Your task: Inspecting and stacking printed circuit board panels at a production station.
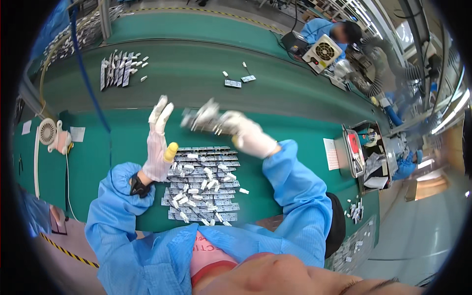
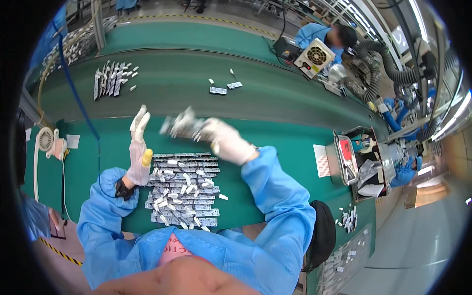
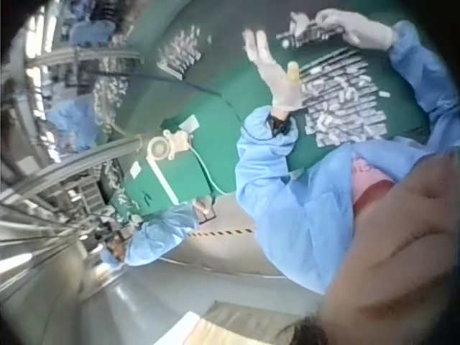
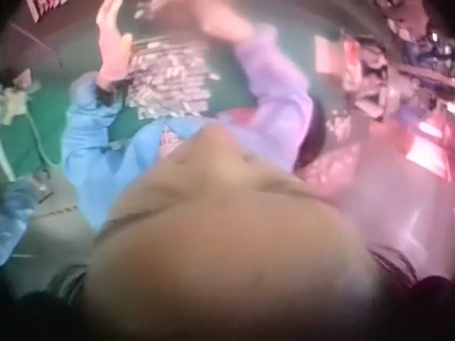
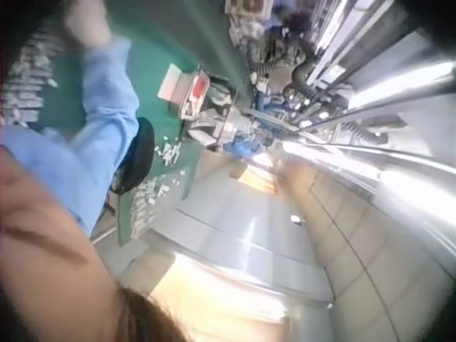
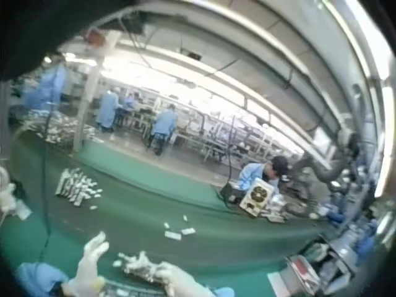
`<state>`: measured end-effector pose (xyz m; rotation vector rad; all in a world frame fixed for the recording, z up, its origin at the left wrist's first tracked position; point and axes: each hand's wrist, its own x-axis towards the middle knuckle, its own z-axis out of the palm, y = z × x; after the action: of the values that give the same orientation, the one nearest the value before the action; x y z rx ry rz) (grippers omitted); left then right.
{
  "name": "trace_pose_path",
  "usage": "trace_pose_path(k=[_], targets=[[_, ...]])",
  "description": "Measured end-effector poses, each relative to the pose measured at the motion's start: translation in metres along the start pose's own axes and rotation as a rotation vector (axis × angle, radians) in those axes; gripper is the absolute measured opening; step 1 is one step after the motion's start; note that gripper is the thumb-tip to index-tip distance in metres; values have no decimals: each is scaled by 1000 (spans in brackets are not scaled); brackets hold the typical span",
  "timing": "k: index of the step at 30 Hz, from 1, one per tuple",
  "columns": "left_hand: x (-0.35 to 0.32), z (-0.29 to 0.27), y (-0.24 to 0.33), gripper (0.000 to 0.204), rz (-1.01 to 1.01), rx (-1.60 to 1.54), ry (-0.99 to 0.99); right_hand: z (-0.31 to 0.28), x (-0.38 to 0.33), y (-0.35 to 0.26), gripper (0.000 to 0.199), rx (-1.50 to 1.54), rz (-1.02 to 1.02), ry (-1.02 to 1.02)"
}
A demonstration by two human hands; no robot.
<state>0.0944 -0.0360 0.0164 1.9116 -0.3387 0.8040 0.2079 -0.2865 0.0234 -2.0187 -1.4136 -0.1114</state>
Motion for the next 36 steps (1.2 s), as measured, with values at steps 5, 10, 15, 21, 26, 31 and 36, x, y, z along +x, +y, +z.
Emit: trace_pose_path(k=[5,10,15,21,26,31,36], targets=[[-18,-2,-39,40,-128,79,-622,-22,30,11,74,586,-7,-816],[-29,-5,-30,40,41,198,-586,-47,67,112,57,73,823,121],[-28,-4,-37,41,41,115,-593,7,109,158,60,-483,985,57],[-27,-3,-39,44,40,107,-572,1,108,156,28,-242,551,-368],[-22,-4,-37,42,26,93,-602,-54,50,65,24,-82,443,-379],[-28,-5,-45,64,-67,-50,-434,-63,-9,21,20,62,344,-330],[-28,-10,-41,83,-216,-240,56,-71,-36,-13,33,773,497,139]])
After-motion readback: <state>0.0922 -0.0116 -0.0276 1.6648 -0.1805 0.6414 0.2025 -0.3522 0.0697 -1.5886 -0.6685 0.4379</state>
